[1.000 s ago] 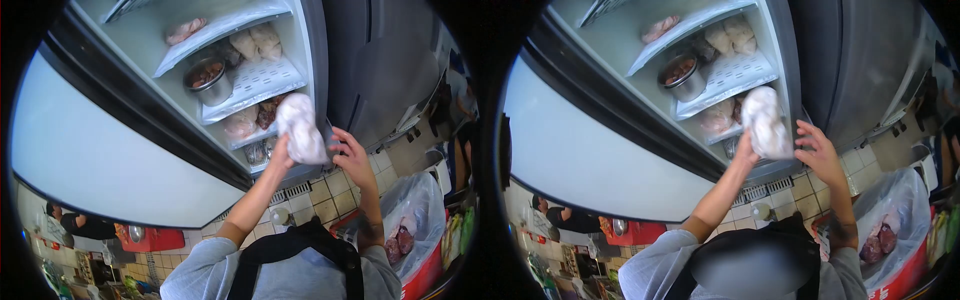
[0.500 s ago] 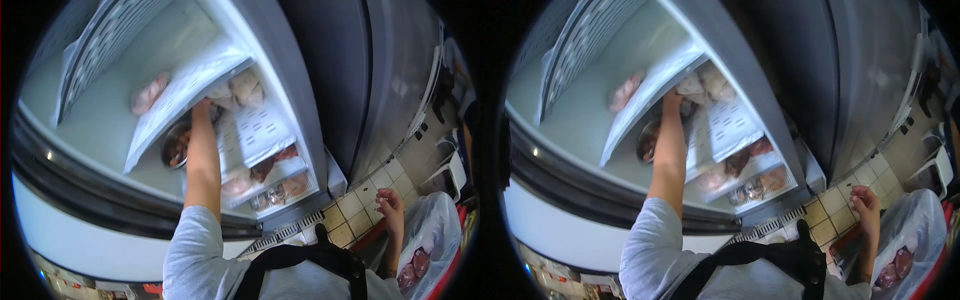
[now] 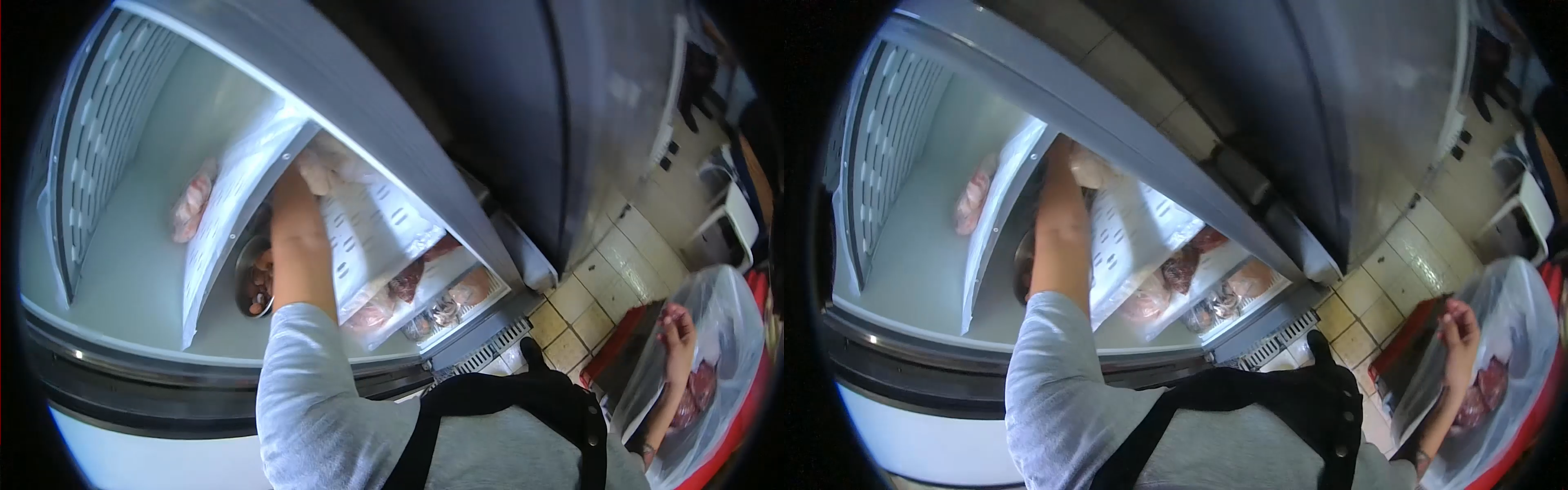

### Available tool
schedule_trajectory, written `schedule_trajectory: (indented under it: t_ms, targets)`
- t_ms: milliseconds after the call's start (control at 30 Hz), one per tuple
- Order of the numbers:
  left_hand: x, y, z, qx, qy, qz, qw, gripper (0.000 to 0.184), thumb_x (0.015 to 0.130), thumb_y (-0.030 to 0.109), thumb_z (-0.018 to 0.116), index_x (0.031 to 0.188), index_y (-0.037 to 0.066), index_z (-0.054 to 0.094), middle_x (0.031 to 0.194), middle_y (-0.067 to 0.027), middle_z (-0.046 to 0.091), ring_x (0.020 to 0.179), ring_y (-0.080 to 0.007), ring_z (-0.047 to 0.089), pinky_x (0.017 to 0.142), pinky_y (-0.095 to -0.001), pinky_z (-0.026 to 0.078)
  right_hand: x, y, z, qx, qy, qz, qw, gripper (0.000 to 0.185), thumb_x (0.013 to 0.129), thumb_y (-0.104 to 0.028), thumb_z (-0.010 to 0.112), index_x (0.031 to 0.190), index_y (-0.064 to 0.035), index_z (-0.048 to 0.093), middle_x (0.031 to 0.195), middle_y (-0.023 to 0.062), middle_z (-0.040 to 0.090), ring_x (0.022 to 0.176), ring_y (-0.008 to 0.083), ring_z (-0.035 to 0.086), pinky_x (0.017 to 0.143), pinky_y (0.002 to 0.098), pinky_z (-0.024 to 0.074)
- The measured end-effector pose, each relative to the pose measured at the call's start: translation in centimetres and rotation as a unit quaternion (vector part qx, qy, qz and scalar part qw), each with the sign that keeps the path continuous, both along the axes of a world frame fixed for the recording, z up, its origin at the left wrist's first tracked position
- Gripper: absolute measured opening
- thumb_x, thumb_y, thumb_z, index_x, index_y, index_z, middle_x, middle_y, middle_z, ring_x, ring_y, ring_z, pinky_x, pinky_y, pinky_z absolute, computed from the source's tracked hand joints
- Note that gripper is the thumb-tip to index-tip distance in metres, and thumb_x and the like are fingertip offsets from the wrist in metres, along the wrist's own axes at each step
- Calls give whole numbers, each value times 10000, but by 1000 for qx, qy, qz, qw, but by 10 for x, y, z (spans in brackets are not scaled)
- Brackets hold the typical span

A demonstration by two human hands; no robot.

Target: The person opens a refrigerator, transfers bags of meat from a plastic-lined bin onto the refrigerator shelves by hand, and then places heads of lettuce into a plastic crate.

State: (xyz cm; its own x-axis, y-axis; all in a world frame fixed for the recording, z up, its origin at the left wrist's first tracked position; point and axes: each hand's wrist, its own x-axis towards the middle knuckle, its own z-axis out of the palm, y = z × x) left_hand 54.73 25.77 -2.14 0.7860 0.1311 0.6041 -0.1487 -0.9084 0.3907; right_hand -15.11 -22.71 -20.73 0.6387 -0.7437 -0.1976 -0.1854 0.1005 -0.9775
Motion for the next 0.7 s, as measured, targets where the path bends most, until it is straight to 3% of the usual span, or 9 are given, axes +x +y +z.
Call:
schedule_trajectory:
  t_ms: [167, 200, 300, 333, 400, 433, 500, 633, 700]
  targets:
    - [-2, 20, -5, 196, 3, -17, 980, 631, 903, 472, 434, 1367, 47, 387, 1400, -230, 345, 1269, -412, 343, 1043, -508, 296, -121, -36, -3, -47, 44, -198, 978, 258, 887, -243, 625, 1087, -80, 621, 960, -26, 599, 845, 65, 541, 734, 204, 411]
    - [-5, 21, -9, 219, 2, -28, 975, 642, 903, 485, 429, 1372, 50, 382, 1409, -233, 335, 1278, -416, 332, 1050, -511, 286, -157, -49, -28, -20, -46, -224, 973, 244, 885, -216, 625, 1080, -69, 624, 927, -9, 610, 792, 79, 551, 697, 211, 435]
    - [-28, 11, -31, 232, -23, -55, 971, 676, 902, 524, 415, 1389, 58, 368, 1434, -242, 307, 1307, -428, 300, 1070, -518, 258, -230, -45, -27, -84, 37, -279, 956, 252, 878, -188, 621, 1060, -13, 625, 946, 66, 658, 862, 133, 619, 708, 252, 503]
    - [-43, 3, -40, 222, -45, -67, 972, 688, 901, 537, 410, 1395, 60, 364, 1442, -245, 297, 1317, -432, 289, 1077, -521, 248, -250, -38, -23, -153, 138, -271, 940, 262, 866, -203, 633, 1052, -18, 632, 941, 60, 652, 838, 129, 609, 685, 259, 506]
    - [-102, -11, -63, 201, -104, -125, 966, 710, 901, 562, 400, 1406, 65, 355, 1459, -251, 278, 1336, -440, 267, 1091, -526, 230, -281, -38, -29, -106, 166, -240, 951, 263, 858, -215, 638, 1060, -47, 637, 916, 49, 640, 793, 122, 590, 693, 268, 493]
    - [-188, -42, -62, 174, -65, -170, 968, 658, 932, 509, 379, 1412, 60, 346, 1464, -267, 252, 1352, -462, 207, 1108, -544, 168, -296, -43, -39, -86, 148, -224, 960, 253, 850, -206, 641, 1042, -41, 647, 901, 47, 650, 803, 132, 596, 682, 287, 490]
    - [-240, -31, -91, 227, -137, -298, 917, 584, 953, 429, 408, 1403, 59, 364, 1485, -251, 219, 1360, -474, 175, 1113, -547, 141, -319, -65, -67, -105, 188, -190, 958, 274, 819, -206, 652, 1033, -34, 652, 914, 73, 665, 816, 158, 614, 691, 309, 493]
    - [-411, -13, -144, 232, -27, -323, 917, 518, 939, 288, 500, 1397, 76, 383, 1508, -215, 191, 1372, -470, 143, 1116, -540, 140, -327, -114, -144, -186, 322, -23, 928, 323, 766, -206, 682, 1028, -20, 647, 910, 100, 673, 806, 183, 630, 702, 315, 501]
    - [-473, 6, -162, 260, 54, -304, 915, 522, 929, 267, 512, 1396, 73, 382, 1512, -211, 184, 1374, -469, 132, 1116, -542, 141, -309, -131, -191, -273, 313, 76, 907, 342, 718, -211, 699, 995, -13, 657, 896, 158, 678, 824, 280, 652, 751, 356, 508]
